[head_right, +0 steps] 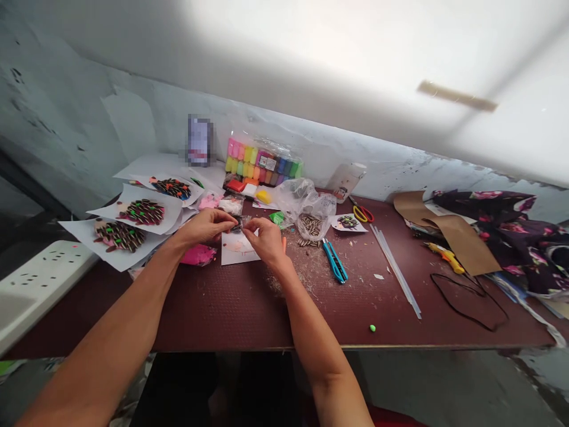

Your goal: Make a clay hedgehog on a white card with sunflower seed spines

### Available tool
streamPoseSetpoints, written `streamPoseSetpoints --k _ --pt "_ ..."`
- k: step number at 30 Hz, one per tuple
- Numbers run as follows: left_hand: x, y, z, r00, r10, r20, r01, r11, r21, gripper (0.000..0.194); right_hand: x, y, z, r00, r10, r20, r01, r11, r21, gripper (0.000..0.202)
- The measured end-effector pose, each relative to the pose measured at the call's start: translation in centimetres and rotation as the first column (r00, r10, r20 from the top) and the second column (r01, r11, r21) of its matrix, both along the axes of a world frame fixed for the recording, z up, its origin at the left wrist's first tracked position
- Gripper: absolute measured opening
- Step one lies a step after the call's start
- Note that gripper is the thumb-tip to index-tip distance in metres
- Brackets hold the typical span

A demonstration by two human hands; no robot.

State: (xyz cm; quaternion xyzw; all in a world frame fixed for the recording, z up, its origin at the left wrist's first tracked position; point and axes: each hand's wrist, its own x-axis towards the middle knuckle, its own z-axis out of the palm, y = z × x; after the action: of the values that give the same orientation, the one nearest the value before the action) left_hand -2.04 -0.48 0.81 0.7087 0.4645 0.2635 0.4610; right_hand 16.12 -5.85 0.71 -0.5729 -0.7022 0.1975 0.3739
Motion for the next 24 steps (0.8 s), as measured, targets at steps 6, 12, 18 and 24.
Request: streamPoseSetpoints --k 6,12,18,24 --pt "0.4 0.3 -1.0 0.933 0.129 -0.337 -0.032 0.959 0.281 0.027 0.2 -0.3 0.0 0.953 0.06 0.298 -0.015 0.988 -0.153 0.011" --pt "0.5 0.2 -1.0 0.914 0.138 -0.381 -0.023 0.956 0.292 0.031 -0.4 -0.5 0.1 0.902 0.122 0.413 -0.057 0.984 -0.168 0.014" --pt "0.5 0.1 -0.9 0.915 0.129 -0.383 -0.01 0.955 0.297 0.032 -0.6 -0.7 0.1 0.869 0.133 0.477 -0.061 0.985 -0.163 0.018" --pt "0.7 -0.1 -0.9 0.929 0.116 -0.352 -0.019 0.963 0.268 0.03 -0.7 -0.7 0.2 0.842 0.145 0.519 -0.068 0.984 -0.165 0.02"
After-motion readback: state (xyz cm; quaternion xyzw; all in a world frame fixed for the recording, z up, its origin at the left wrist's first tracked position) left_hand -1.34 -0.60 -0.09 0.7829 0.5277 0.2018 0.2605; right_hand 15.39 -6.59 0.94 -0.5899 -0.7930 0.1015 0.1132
